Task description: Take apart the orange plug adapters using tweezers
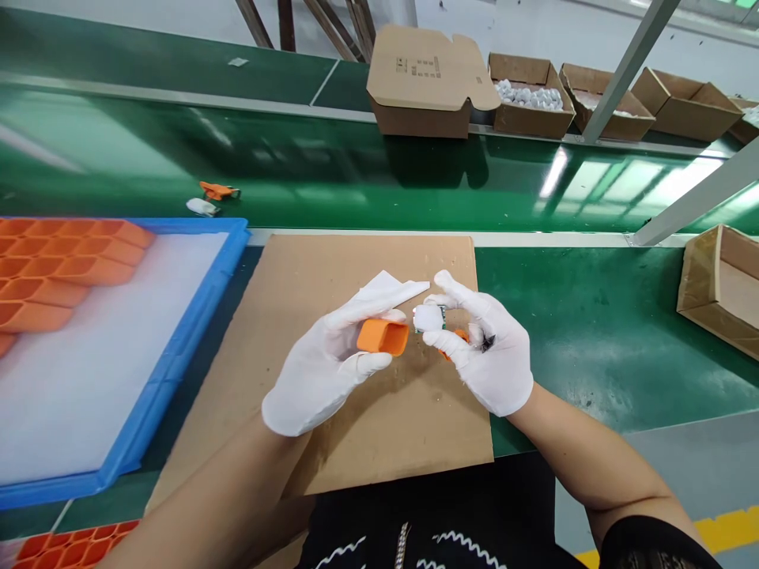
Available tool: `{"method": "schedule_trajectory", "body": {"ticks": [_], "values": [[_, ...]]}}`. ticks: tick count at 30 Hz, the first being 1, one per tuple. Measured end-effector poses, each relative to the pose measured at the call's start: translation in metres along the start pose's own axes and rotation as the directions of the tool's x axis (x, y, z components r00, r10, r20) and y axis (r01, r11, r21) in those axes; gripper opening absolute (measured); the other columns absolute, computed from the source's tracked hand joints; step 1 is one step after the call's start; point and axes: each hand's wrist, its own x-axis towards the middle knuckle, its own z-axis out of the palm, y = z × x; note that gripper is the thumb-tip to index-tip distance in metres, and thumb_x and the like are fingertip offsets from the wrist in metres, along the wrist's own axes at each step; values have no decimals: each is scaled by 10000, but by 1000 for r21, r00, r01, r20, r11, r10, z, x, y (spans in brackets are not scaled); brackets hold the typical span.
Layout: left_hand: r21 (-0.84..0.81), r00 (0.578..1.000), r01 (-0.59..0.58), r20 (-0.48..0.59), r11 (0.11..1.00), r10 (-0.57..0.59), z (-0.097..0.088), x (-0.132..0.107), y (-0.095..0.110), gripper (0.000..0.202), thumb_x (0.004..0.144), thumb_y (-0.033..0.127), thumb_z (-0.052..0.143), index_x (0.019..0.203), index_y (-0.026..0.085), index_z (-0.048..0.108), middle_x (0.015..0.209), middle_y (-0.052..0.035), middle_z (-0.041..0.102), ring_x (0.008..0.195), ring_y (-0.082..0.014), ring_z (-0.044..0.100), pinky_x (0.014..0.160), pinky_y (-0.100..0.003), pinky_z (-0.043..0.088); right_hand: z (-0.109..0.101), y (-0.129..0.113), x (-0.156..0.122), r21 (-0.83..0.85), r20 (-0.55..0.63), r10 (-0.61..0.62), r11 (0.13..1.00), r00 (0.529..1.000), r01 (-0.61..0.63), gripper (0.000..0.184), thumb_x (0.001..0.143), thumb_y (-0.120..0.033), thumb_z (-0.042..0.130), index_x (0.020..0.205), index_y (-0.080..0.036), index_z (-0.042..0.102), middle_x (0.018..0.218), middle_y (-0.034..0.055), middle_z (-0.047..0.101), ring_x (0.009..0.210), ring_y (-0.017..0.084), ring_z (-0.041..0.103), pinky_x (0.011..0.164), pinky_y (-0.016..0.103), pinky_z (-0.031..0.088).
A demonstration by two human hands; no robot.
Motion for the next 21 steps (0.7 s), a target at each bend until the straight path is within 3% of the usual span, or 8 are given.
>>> {"method": "schedule_trajectory", "body": {"ticks": [4,8,11,13,16,18,21], "values": [[-19,998,24,65,1000,-22,1,-4,-1,345,850,316,771,1183,240,722,1423,-117,622,1441,-338,437,1203,-580,341,0,-1,1,-36,-9,-105,994,994,104,473,864,-169,732,1276,-394,680,930,-8,728,633,125,533,650,348,541],[-38,998,43,54,998,-41,2,-9,-4,388,880,282,738,1263,245,686,1427,-126,614,1402,-343,495,1179,-574,401,0,0,0,-64,-6,-142,988,990,142,468,856,-152,745,1254,-394,696,941,-2,726,708,141,589,706,365,560],[-22,999,-43,16,999,43,3,-13,-7,375,885,230,727,1254,281,689,1382,-92,652,1397,-324,506,1159,-548,442,0,0,-3,-36,12,-168,985,986,169,506,849,-126,748,1274,-394,682,1029,8,732,682,128,602,668,348,577],[-14,996,-91,9,996,91,3,-14,-9,392,890,196,714,1262,312,680,1357,-69,670,1411,-314,494,1130,-532,480,0,-1,-4,-13,29,-209,978,977,210,533,839,-110,754,1289,-384,673,1042,14,741,771,153,661,696,354,601],[59,986,-165,12,985,164,2,-14,-9,434,884,151,710,1267,350,669,1376,-47,661,1428,-303,477,1177,-554,416,1,-4,-4,14,51,-272,962,961,271,537,837,-90,755,1296,-355,672,1043,24,762,932,195,717,767,372,637],[125,976,-216,21,968,215,1,-14,-9,464,869,140,725,1272,360,661,1401,-43,645,1433,-300,471,1218,-574,341,2,-4,-3,28,60,-292,956,954,291,528,838,-78,752,1290,-339,678,1032,25,772,939,198,733,768,365,651],[197,973,-230,38,953,227,0,-14,-8,461,864,163,736,1281,344,654,1425,-62,626,1451,-315,443,1211,-591,334,2,-2,-4,39,61,-296,955,953,294,531,820,-64,767,1278,-321,689,1081,40,774,965,207,742,779,362,660]]}}
